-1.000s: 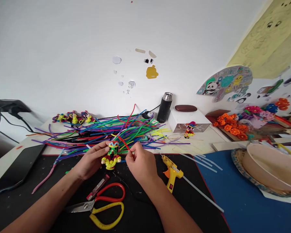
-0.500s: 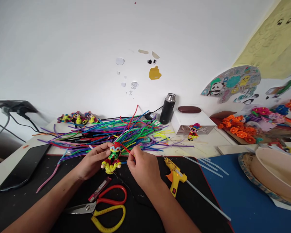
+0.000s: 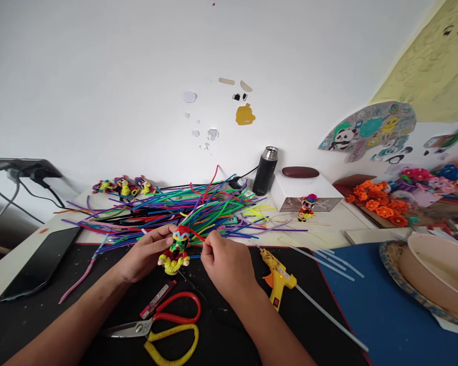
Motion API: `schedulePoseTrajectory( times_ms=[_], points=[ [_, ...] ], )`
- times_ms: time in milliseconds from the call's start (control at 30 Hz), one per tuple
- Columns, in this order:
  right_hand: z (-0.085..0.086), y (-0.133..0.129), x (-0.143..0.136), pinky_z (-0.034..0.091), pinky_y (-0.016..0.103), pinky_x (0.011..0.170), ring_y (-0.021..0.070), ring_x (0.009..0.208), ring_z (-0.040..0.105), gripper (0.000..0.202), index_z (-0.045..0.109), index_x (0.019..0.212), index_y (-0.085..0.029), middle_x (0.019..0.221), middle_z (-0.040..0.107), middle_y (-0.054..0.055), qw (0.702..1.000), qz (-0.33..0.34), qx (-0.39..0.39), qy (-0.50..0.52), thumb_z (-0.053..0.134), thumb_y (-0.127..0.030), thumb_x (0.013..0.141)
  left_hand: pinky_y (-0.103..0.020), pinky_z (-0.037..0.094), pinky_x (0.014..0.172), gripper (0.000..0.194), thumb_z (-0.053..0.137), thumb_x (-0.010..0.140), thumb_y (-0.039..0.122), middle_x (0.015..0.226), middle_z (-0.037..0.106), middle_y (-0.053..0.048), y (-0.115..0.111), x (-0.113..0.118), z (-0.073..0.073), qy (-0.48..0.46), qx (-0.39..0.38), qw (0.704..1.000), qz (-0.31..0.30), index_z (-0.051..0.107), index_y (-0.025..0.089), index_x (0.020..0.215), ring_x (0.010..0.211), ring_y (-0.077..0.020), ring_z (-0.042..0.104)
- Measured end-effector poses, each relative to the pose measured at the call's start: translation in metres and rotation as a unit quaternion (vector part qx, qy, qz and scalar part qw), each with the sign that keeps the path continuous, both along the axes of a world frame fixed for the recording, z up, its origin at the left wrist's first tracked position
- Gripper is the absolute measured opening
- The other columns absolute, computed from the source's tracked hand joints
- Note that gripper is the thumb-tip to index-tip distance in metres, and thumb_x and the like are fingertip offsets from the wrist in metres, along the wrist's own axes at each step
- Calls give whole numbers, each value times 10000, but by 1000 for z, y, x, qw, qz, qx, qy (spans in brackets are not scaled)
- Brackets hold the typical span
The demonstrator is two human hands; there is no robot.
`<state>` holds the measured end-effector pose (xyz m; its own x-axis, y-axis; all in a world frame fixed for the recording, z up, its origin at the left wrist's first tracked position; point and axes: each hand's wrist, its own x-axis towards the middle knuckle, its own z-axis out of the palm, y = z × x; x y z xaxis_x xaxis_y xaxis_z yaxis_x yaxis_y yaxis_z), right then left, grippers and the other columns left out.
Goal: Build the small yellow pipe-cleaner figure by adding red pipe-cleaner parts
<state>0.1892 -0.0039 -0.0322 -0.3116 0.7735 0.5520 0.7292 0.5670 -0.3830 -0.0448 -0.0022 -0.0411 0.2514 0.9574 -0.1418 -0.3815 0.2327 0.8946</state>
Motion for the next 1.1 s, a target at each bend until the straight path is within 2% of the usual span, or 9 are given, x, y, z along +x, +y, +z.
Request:
schedulePoseTrajectory(
  times_ms=[300, 400, 567, 800, 1100],
  points=[
    [3, 0, -1, 198, 290, 537, 121, 458, 455, 138, 571, 794, -212, 529, 490, -55, 999, 7, -30, 23, 534, -178, 923, -242, 506, 625, 388, 955, 711, 415, 814, 728, -36, 1, 0, 1, 5, -6, 1000, -3, 757, 164, 930, 651, -141, 642],
    [6, -1, -1, 227, 272, 526, 115, 447, 411, 109, 563, 813, -222, 528, 453, -74, 991, 8, -99, 88, 558, -235, 921, -244, 504, 624, 394, 955, 711, 416, 809, 721, -24, 1, 2, 0, 17, -25, 1000, -4, 751, 172, 944, 647, -137, 640],
    [10, 1, -1, 279, 250, 518, 113, 473, 410, 131, 537, 807, -232, 542, 427, -90, 956, 7, -211, 205, 585, -297, 909, -237, 488, 655, 399, 937, 740, 424, 851, 727, -20, 2, 9, -4, 86, -58, 995, 4, 743, 183, 993, 704, -139, 647],
    [5, 2, -6, 312, 250, 529, 118, 495, 444, 111, 553, 831, -230, 557, 450, -90, 939, 32, -242, 243, 598, -299, 905, -271, 470, 631, 540, 918, 685, 561, 838, 722, -30, 1, 21, -8, 197, -29, 980, 3, 722, 171, 1004, 687, -165, 616],
    [8, 0, -6, 298, 252, 519, 117, 501, 454, 132, 565, 804, -227, 571, 470, -80, 931, 39, -259, 255, 602, -310, 900, -274, 480, 569, 560, 837, 700, 649, 764, 702, -3, 3, 28, -3, 302, -9, 953, 21, 710, 173, 966, 574, -152, 597]
  ],
)
